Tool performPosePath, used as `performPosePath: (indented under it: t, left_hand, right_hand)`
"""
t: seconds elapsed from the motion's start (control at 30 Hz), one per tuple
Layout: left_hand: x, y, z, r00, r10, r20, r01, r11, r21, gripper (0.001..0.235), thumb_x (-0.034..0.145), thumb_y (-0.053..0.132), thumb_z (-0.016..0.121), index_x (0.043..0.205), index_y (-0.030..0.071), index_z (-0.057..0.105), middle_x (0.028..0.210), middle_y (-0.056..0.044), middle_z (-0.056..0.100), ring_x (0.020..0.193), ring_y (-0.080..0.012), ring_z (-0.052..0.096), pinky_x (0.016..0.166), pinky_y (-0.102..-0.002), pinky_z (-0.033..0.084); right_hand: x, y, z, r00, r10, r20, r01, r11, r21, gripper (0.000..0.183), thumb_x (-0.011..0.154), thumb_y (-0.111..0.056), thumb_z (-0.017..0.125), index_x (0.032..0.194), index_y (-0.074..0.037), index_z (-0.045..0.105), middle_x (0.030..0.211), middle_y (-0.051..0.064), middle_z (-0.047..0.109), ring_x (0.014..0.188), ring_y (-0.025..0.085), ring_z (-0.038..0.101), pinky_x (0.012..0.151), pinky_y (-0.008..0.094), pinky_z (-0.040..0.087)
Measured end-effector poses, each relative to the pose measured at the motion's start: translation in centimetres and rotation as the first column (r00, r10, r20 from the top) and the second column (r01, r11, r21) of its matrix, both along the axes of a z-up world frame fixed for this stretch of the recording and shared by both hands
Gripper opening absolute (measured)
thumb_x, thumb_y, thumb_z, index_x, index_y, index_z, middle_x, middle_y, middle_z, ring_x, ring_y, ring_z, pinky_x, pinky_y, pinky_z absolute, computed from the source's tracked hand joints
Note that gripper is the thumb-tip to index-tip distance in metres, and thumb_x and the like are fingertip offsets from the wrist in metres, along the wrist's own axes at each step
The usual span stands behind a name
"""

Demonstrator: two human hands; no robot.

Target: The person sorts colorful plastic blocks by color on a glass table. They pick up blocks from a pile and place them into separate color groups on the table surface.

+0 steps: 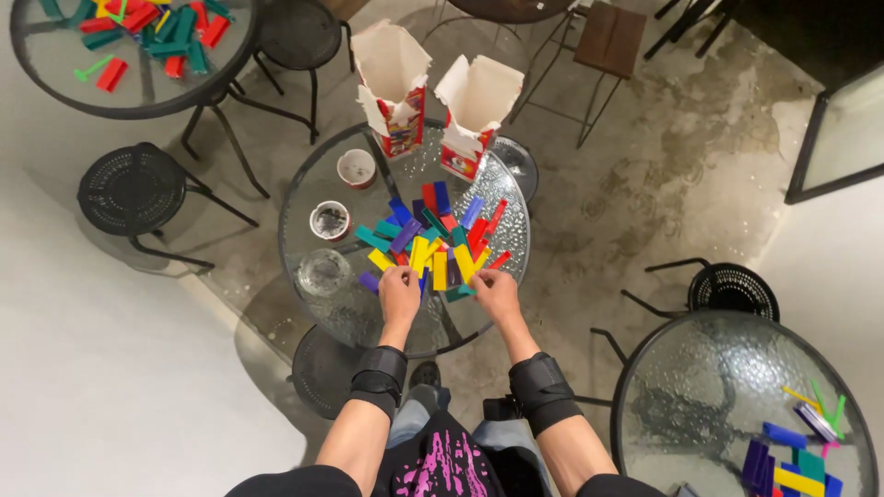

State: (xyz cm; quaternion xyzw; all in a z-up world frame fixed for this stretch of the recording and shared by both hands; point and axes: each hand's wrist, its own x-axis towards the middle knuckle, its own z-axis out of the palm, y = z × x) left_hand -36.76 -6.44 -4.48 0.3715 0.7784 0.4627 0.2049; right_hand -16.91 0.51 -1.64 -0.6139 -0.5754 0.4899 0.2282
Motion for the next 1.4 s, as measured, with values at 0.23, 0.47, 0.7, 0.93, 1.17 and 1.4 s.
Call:
performPosePath:
  t: [0.23,0.47,0.7,0.93,1.17,1.4]
  left_hand:
    - [-0.5,0.2,1.1,0.992,-0.076,-0.096,0.094,0.974,0.208,0.027,0.084,0.003,0.069,0.110,-0.006,0.071,0.112,-0.020,0.071,0.098,-0.0351,0.071,0.083,-0.040,0.057]
    - [3.6,-0.1,5.3,0.988,-0.149,-0.035,0.152,0.985,0.087,0.016,0.089,0.011,0.068,0.099,-0.001,0.069,0.099,-0.018,0.069,0.086,-0.0339,0.070,0.075,-0.044,0.053]
    - [11.3,1.1,5.6,0.913,-0.409,-0.012,0.409,0.911,0.062,0.025,0.096,0.026,0.066,0.088,0.002,0.069,0.075,-0.018,0.069,0.075,-0.0387,0.068,0.065,-0.047,0.050]
    - [21.5,1.8,7.1,0.768,-0.634,-0.090,0.625,0.773,-0.111,0.039,0.099,0.035,0.070,0.080,0.000,0.069,0.075,-0.021,0.066,0.075,-0.0438,0.063,0.064,-0.051,0.046]
    - [33.9,0.7,8.4,0.579,-0.815,-0.025,0.809,0.578,-0.108,0.030,0.091,0.031,0.073,0.083,0.002,0.069,0.074,-0.016,0.070,0.069,-0.0371,0.065,0.063,-0.045,0.051]
    - [45.8,-0.9,5.5,0.339,-0.941,-0.009,0.940,0.339,-0.036,0.019,0.087,0.022,0.072,0.095,0.004,0.071,0.090,-0.015,0.073,0.085,-0.0342,0.069,0.075,-0.044,0.054]
  right_hand:
    - [-1.7,0.1,2.3,0.987,0.043,-0.156,-0.031,0.996,0.079,0.043,0.088,-0.019,0.071,0.126,0.001,0.065,0.085,0.010,0.077,0.067,0.014,0.072,0.062,0.031,0.057]
    - [3.5,-1.2,2.9,0.995,-0.088,-0.050,0.092,0.993,0.074,0.036,0.092,-0.019,0.070,0.123,-0.002,0.070,0.086,0.010,0.078,0.066,0.016,0.070,0.064,0.031,0.056]
    - [13.2,-4.3,3.9,0.950,-0.280,-0.139,0.301,0.939,0.168,0.024,0.094,-0.017,0.068,0.110,0.001,0.073,0.096,0.010,0.079,0.084,0.016,0.078,0.075,0.029,0.058]
    - [23.9,-9.0,4.4,0.875,-0.470,-0.113,0.483,0.836,0.261,0.021,0.093,-0.018,0.070,0.103,0.001,0.074,0.087,0.010,0.079,0.080,0.016,0.076,0.074,0.030,0.057]
    - [35.0,-14.8,3.4,0.736,-0.676,-0.006,0.639,0.693,0.332,0.022,0.091,-0.023,0.071,0.095,-0.002,0.076,0.081,0.009,0.077,0.076,0.017,0.074,0.073,0.031,0.056]
    - [44.5,-20.7,1.6,0.550,-0.826,0.123,0.750,0.553,0.363,0.025,0.091,-0.027,0.074,0.093,-0.001,0.076,0.080,0.012,0.075,0.074,0.022,0.073,0.070,0.035,0.055]
